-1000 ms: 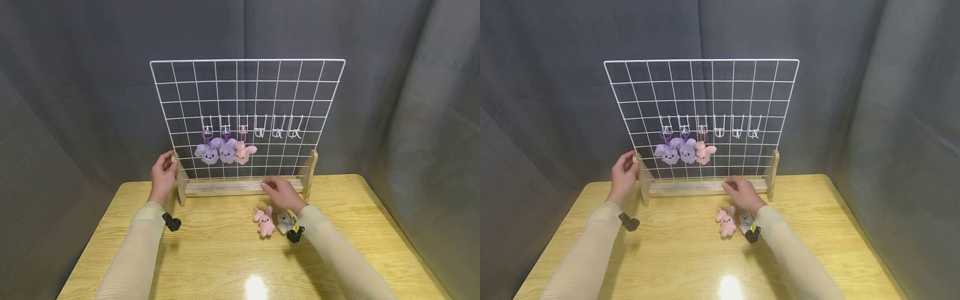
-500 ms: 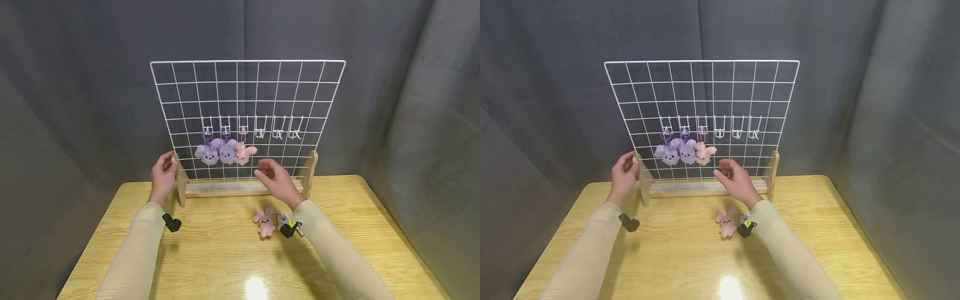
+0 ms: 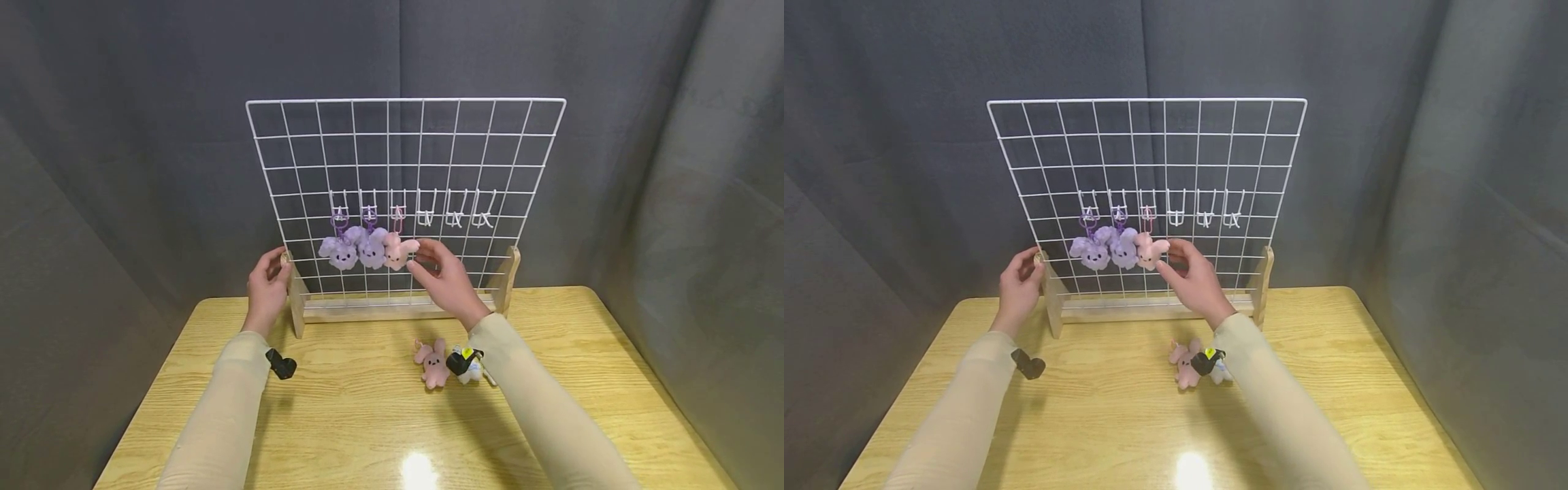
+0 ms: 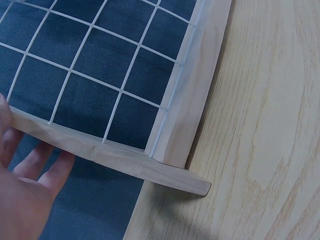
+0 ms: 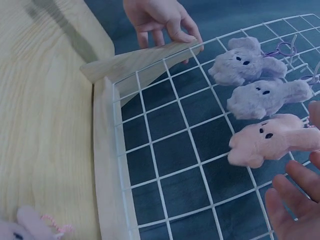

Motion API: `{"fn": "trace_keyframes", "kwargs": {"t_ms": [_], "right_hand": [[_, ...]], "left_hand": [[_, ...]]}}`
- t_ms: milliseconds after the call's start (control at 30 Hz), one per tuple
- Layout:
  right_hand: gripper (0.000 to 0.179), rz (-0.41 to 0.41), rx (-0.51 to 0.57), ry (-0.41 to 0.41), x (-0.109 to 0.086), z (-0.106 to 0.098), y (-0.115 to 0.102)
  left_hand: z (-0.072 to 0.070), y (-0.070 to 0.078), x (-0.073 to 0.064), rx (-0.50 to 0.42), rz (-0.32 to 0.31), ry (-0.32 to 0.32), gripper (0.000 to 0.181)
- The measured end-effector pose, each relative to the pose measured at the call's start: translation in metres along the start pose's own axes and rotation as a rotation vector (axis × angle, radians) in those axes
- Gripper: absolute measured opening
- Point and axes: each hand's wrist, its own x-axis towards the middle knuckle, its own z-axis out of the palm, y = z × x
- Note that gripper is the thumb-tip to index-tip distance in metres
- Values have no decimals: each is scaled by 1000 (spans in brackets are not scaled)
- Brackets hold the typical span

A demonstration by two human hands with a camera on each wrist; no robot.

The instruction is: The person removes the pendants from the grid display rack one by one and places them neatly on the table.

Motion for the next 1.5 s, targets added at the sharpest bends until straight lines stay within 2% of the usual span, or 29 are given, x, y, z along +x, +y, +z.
{"fn": "trace_keyframes", "kwargs": {"t_ms": [233, 533, 800, 1167, 1500], "right_hand": [[60, 6, 16, -15, 9, 4, -6], [55, -26, 9, 4, 21, 6, -15], [56, -24, 25, -50, 28, 7, -16], [57, -21, 34, -148, 35, 7, -19], [45, 32, 105, -95, 36, 11, -20]], "left_hand": [[0, -1, 0, -3, -2, 0, 40], [0, -1, 1, -4, 5, 5, 39], [1, -1, 1, -20, 23, 15, 39], [1, 0, 1, -11, 12, 10, 39], [1, -2, 2, -11, 20, 12, 39]]}}
